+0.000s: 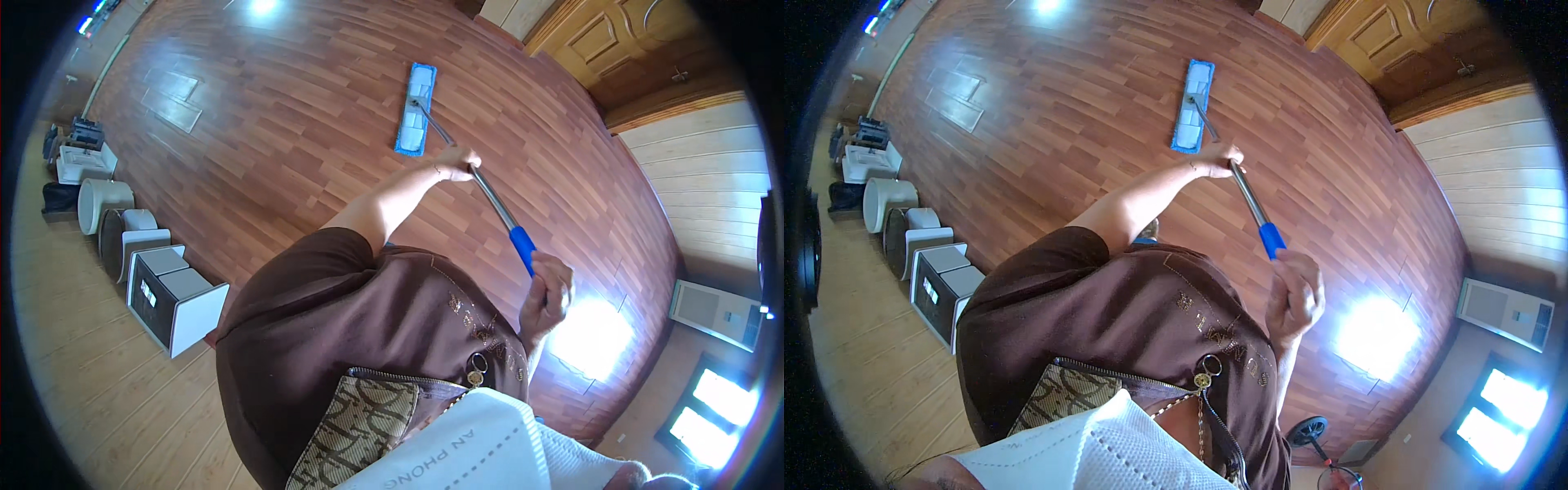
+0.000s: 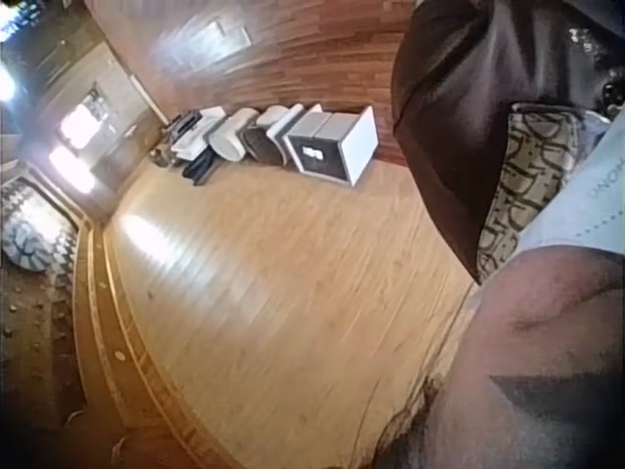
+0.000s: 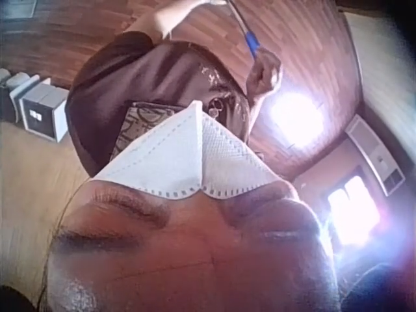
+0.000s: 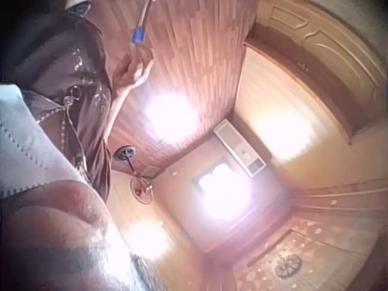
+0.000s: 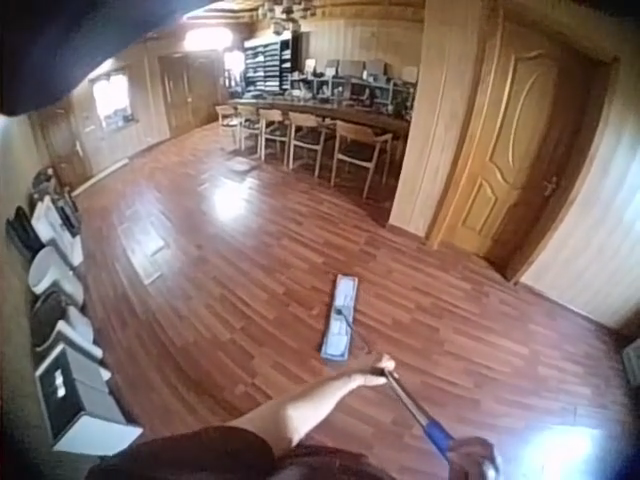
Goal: Using a flat mop to clean a wooden floor in a room.
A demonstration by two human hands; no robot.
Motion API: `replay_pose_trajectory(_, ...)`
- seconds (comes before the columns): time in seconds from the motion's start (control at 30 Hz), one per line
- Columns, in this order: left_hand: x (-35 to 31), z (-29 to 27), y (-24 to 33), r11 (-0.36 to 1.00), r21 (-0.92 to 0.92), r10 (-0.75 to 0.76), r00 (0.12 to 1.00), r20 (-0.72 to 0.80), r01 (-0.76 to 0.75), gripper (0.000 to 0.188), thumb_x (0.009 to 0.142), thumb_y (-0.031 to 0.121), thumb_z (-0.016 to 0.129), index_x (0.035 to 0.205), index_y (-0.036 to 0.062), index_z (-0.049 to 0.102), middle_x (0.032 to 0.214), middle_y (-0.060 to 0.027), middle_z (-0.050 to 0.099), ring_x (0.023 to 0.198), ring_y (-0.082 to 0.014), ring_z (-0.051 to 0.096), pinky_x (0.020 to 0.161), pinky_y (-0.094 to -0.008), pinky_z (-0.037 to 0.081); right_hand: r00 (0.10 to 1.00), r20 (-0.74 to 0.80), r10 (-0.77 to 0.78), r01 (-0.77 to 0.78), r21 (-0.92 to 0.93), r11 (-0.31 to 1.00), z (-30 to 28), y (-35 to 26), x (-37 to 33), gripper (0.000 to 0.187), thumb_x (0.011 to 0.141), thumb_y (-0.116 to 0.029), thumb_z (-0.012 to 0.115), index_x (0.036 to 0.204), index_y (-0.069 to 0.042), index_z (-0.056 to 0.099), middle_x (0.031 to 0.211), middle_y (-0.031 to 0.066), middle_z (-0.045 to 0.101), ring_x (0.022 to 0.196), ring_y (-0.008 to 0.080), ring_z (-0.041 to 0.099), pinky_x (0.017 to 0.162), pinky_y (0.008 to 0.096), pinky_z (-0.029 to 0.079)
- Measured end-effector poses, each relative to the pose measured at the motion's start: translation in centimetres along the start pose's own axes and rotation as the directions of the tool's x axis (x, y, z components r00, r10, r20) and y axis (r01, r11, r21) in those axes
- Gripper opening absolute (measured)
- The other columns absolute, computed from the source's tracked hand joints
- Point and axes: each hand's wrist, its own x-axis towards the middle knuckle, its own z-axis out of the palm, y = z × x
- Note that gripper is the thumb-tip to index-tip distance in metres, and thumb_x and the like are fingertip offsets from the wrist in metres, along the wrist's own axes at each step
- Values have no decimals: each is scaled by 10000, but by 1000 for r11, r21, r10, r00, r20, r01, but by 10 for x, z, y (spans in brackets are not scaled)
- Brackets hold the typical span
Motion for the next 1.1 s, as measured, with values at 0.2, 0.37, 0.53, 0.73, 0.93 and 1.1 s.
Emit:
replay_pose_trajectory(0.2,-54,10,-58,972,122,-212,975,69,203,318,797,389,657,658,135,527,708,-38,579,789,-268,606,701,-466,409,995,102,-12,-3,144,990,54,34,-17,93,866,-13,633,947,-59,641,857,102,629,855,268,665,718,357,524)
replay_pose_trajectory(0.37,-88,26,-82,923,157,-338,935,-103,351,308,820,380,642,665,134,540,726,-47,599,828,-276,611,779,-493,398,990,125,-64,21,321,947,69,77,-17,128,843,37,633,926,-60,641,859,94,635,860,253,666,726,344,524)
replay_pose_trajectory(0.53,-97,22,-60,838,110,-498,832,-244,534,340,790,339,709,615,150,486,638,-20,555,776,-249,593,787,-467,361,960,230,-159,20,509,860,60,137,16,152,814,49,657,918,-63,652,850,88,646,868,268,665,779,383,508)
replay_pose_trajectory(0.73,-101,36,-22,722,2,-627,656,-420,692,381,783,383,691,563,131,509,643,-62,587,757,-302,593,693,-487,364,905,319,-280,-71,764,642,48,197,54,224,797,84,642,979,-47,643,882,115,668,903,301,656,811,412,510)
replay_pose_trajectory(0.93,-76,47,42,525,-33,-724,426,-542,850,302,781,338,700,622,118,565,679,-104,594,775,-345,591,730,-503,379,771,547,-325,-445,829,339,26,251,110,491,866,-104,651,1332,-115,498,937,161,662,1021,372,608,927,520,444)
replay_pose_trajectory(1.1,-99,34,82,394,-53,-780,304,-547,917,255,789,342,677,674,122,616,739,-103,622,795,-334,596,750,-465,380,542,685,-487,-641,712,287,26,253,139,442,845,54,620,1278,23,542,864,99,662,966,217,627,916,378,469)
